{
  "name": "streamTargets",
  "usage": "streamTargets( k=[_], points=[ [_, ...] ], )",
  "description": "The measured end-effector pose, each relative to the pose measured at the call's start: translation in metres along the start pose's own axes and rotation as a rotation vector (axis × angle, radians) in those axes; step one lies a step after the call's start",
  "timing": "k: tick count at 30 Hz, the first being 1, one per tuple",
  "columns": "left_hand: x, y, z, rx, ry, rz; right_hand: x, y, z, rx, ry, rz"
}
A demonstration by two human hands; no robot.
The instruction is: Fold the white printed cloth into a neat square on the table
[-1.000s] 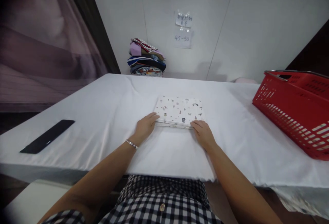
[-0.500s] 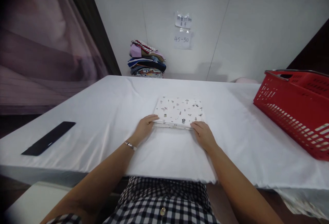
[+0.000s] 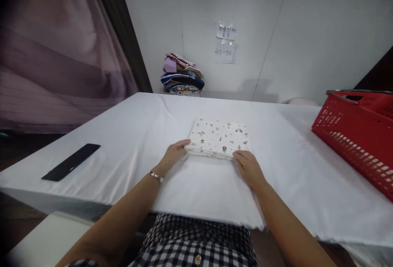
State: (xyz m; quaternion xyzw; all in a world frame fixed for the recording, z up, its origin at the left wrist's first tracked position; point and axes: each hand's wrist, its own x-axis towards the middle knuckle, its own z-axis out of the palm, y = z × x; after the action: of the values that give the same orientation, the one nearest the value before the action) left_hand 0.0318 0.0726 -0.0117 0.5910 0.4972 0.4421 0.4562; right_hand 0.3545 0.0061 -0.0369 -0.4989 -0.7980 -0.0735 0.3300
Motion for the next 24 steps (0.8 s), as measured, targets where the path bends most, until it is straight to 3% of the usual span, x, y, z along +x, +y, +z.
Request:
streamTargets(
  k=[6,9,16,20,24],
  points=[
    [-0.002,0.007,-0.005,-0.283,0.037,-0.159,0.000,0.000,0.001,-0.012,-0.005,-0.003],
    [0.007,0.009,0.000,-0.176,0.078,-0.191,0.000,-0.001,0.001,-0.003,0.003,-0.009],
    [0.022,0.005,0.010,0.022,0.055,-0.213,0.000,-0.001,0.001,-0.003,0.010,0.002],
    [0.018,0.000,0.010,0.179,0.075,-0.116,0.001,-0.001,0.001,-0.004,0.003,0.013],
    [0.008,-0.001,0.009,0.483,0.117,0.184,0.002,-0.004,0.001,0.002,0.000,0.020]
  ],
)
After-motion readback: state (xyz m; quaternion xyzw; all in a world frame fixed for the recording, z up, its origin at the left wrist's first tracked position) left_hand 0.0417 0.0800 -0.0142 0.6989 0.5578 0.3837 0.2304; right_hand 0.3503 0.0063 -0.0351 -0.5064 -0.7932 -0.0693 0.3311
